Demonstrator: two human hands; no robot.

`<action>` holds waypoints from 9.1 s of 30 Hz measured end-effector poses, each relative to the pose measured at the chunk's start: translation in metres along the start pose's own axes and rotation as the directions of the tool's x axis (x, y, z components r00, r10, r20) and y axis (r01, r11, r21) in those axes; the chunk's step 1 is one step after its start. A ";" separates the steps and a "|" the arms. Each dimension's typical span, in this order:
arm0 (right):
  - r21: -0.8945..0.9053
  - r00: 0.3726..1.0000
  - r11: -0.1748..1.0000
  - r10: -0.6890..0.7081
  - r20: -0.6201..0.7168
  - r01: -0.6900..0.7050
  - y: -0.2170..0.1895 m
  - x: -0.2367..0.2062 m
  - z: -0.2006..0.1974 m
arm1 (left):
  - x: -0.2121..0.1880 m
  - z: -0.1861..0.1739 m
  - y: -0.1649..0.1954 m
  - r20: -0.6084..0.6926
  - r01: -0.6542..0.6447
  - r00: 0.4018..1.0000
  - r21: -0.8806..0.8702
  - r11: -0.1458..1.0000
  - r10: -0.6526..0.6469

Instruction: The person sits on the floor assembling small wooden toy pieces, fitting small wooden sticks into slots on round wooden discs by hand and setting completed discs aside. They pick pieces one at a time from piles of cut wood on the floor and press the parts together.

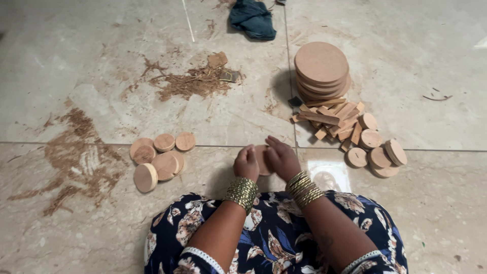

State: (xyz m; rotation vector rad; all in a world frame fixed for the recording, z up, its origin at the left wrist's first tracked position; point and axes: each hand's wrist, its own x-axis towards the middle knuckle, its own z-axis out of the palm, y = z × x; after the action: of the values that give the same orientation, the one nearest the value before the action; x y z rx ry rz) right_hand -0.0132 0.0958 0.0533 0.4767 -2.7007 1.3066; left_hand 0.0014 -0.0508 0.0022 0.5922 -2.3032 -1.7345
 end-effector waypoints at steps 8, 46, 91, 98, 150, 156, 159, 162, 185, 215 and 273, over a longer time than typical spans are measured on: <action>0.608 0.859 0.628 0.471 0.201 -0.486 0.021 -0.004 0.012 | -0.022 -0.008 0.028 0.534 0.585 0.807 -0.784 0.209 -0.254; -0.050 0.929 0.950 -0.289 0.233 0.308 -0.045 -0.024 0.005 | -0.020 -0.022 0.036 0.657 0.720 0.694 -0.624 0.303 -0.296; -0.066 0.900 0.923 -0.351 0.258 0.379 -0.041 -0.030 0.010 | -0.011 -0.013 0.020 0.690 0.710 0.702 -0.696 0.104 -0.176; -0.071 0.973 0.987 -0.130 0.193 0.146 -0.011 -0.009 0.006 | -0.015 0.004 0.011 0.665 0.680 0.730 -0.682 0.269 -0.157; 0.396 0.995 0.918 -0.019 0.094 -0.020 -0.051 -0.018 0.009 | 0.002 -0.006 0.010 0.395 0.422 0.831 -0.906 -0.018 -0.392; 0.004 0.890 0.894 -0.445 0.100 0.447 -0.068 -0.035 0.004 | -0.004 -0.001 -0.016 0.620 0.651 0.734 -0.759 -0.025 0.278; -0.017 0.905 0.905 -0.425 -0.022 0.425 -0.054 -0.026 0.002 | -0.005 0.004 -0.012 0.589 0.599 0.794 -0.800 0.028 -0.154; 0.417 0.994 0.909 0.026 -0.108 0.021 -0.028 -0.013 0.006 | -0.005 0.005 0.007 0.411 0.500 0.816 -0.854 0.140 -0.406; 0.453 0.951 0.851 0.156 0.265 -0.266 0.004 0.007 -0.023 | -0.030 -0.003 0.034 0.453 0.705 0.700 -0.318 0.634 -0.552; 0.160 0.995 0.983 0.100 -0.024 -0.095 -0.049 -0.010 -0.009 | -0.010 -0.002 0.009 0.367 0.711 0.680 -0.540 0.450 -0.634; 0.636 0.833 0.543 0.291 0.470 -0.549 0.000 0.007 -0.025 | -0.020 0.001 0.015 0.415 0.665 0.734 -0.281 0.692 -0.538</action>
State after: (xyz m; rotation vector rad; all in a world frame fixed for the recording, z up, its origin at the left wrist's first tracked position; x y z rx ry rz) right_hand -0.0208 0.1135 0.0704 0.0313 -2.4238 2.7605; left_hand 0.0162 -0.0378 0.0183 1.1758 -1.8944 -2.7046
